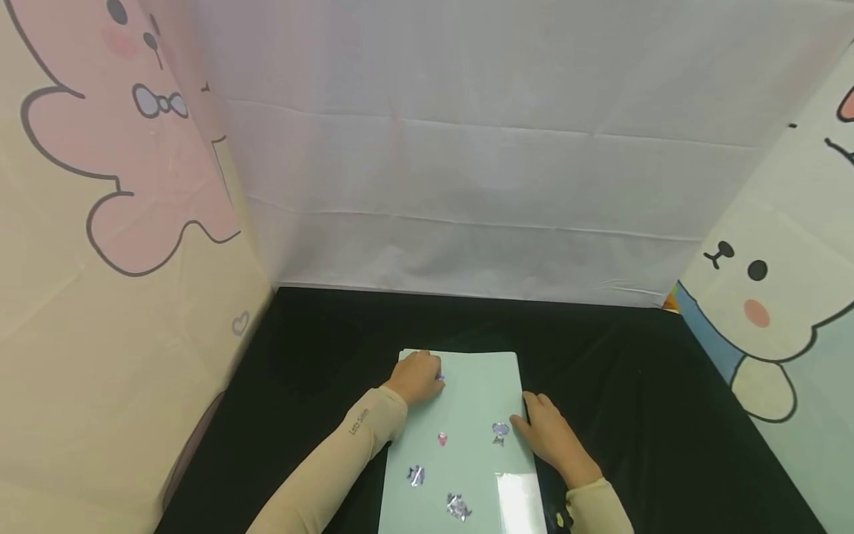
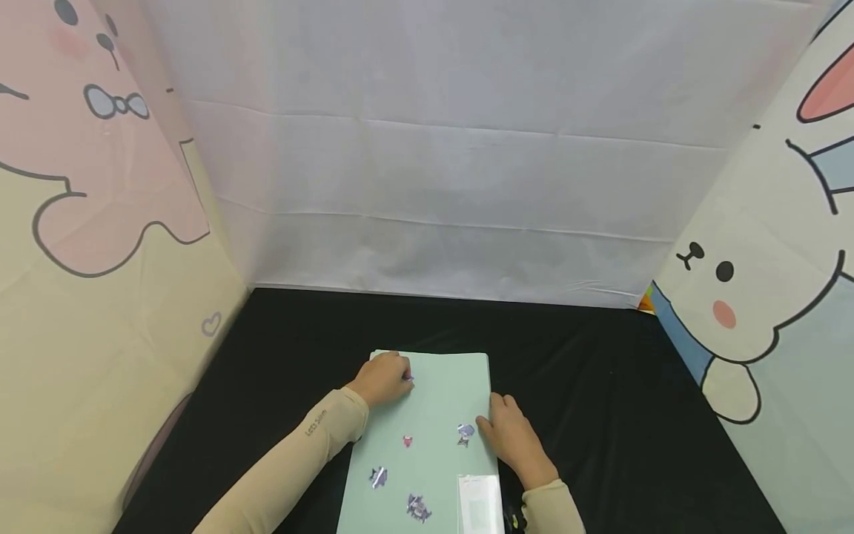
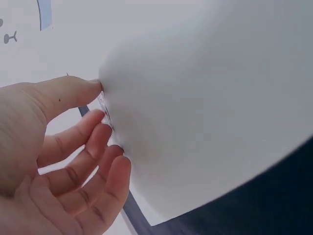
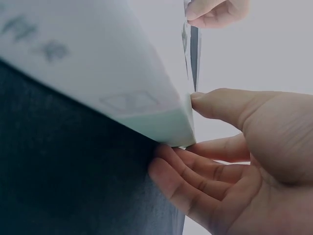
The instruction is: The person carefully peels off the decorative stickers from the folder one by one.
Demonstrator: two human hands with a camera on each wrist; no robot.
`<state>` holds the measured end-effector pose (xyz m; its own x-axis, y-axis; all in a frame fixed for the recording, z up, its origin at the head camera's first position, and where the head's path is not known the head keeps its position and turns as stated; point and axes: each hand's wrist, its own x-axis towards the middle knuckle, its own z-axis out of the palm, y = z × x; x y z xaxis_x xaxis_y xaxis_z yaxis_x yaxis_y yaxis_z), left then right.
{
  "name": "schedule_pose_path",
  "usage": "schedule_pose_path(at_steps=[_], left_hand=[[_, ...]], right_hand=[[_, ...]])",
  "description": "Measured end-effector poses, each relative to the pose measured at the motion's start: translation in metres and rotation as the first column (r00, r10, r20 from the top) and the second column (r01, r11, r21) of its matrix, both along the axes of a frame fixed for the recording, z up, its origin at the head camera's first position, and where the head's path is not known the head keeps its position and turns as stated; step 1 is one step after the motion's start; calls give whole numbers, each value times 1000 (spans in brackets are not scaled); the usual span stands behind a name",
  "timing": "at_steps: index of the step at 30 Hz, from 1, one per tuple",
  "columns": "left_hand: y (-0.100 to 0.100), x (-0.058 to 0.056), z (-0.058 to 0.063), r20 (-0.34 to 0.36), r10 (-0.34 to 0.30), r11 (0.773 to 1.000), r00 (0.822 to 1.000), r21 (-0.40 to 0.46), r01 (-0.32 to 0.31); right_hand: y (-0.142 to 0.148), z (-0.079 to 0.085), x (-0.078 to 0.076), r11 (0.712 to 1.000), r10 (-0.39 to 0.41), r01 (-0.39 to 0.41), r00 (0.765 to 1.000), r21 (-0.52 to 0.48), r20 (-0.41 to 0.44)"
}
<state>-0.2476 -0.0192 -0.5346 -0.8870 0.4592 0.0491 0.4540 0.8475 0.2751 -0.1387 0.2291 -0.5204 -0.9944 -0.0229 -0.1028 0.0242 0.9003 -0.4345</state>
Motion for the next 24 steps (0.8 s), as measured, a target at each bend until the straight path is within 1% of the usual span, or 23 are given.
schedule_pose_path(at_steps=[4, 7, 12, 20, 24], left_hand=[[2, 2, -2, -7, 38, 999, 999, -30, -38], [4, 4, -1, -16, 51, 998, 999, -48, -51], [6, 3, 2, -7, 59, 998, 998, -27, -59], [6, -2, 3, 82, 86, 995, 993, 38, -89], [5, -4, 2, 133, 76, 995, 988, 57, -84]], right_hand=[[0, -1, 1, 1000, 4, -4, 1000, 2, -2], [1, -2, 1, 1000, 6, -6, 1000, 1, -3], [1, -2, 0, 1000, 4, -4, 1000, -3, 1], [1, 3, -2, 1000, -3, 3, 1000, -11, 9], [1, 1, -2, 1000, -4, 5, 1000, -17, 19]])
